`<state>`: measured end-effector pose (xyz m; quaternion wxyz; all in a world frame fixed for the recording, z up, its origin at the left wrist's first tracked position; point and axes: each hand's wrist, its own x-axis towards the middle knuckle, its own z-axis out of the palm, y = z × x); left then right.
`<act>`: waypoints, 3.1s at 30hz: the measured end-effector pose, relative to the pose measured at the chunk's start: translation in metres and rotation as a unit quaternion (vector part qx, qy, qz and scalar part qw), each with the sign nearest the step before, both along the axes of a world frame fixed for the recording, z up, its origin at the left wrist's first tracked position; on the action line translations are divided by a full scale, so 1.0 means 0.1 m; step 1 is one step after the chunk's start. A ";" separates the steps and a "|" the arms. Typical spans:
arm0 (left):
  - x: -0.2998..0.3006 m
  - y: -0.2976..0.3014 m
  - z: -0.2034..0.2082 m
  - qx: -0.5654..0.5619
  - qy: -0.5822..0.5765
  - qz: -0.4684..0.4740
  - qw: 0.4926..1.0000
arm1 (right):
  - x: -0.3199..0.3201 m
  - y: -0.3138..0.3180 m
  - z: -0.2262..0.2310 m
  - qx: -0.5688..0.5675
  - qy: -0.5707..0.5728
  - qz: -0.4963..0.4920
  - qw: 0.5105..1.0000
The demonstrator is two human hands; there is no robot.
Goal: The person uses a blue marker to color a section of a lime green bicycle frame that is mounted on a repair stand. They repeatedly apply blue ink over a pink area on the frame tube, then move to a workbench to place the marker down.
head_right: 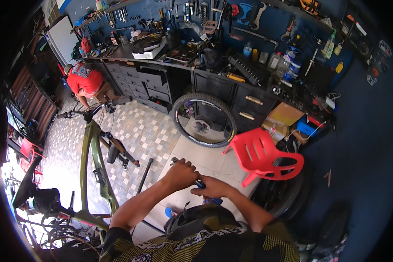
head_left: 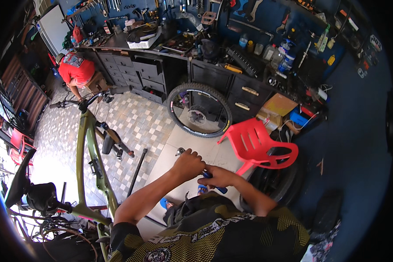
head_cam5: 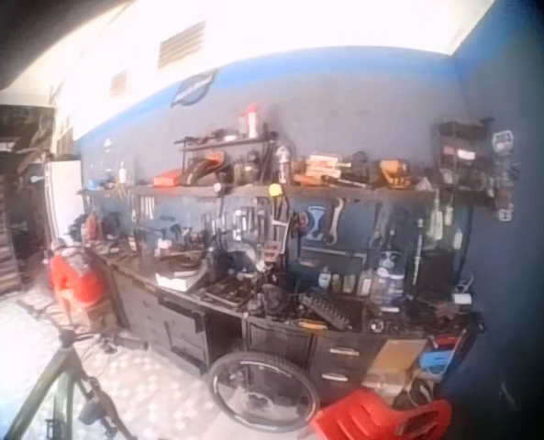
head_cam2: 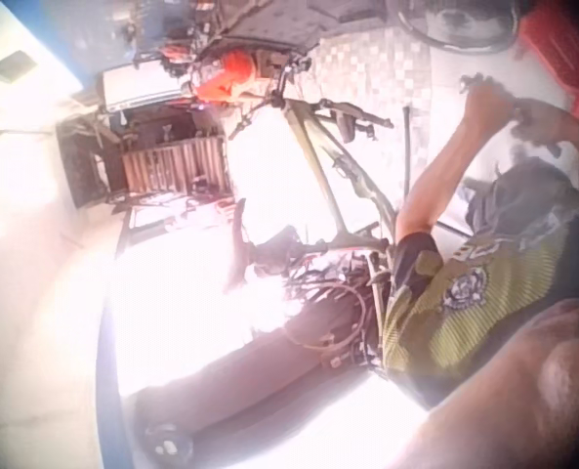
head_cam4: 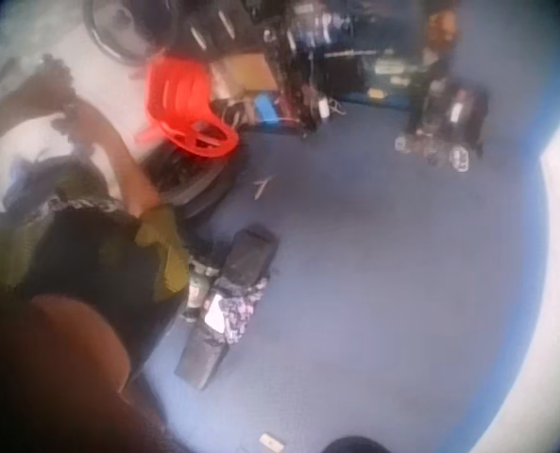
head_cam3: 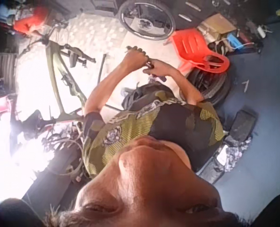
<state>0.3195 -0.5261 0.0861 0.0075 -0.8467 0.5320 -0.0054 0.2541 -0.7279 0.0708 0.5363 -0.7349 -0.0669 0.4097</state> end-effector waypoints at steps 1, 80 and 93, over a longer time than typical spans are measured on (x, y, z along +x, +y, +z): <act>0.09 -0.20 0.00 0.003 -0.008 -0.010 1.000 | 0.02 -0.11 -0.23 -0.041 -0.137 -0.040 0.989; 7.66 -0.16 0.51 -0.524 0.302 0.075 0.793 | 5.82 -3.35 -0.29 -0.416 -0.306 -0.429 0.741; 7.61 0.65 0.76 -0.502 0.142 0.292 0.802 | 6.19 -2.95 -0.28 -0.370 -0.421 -0.486 0.670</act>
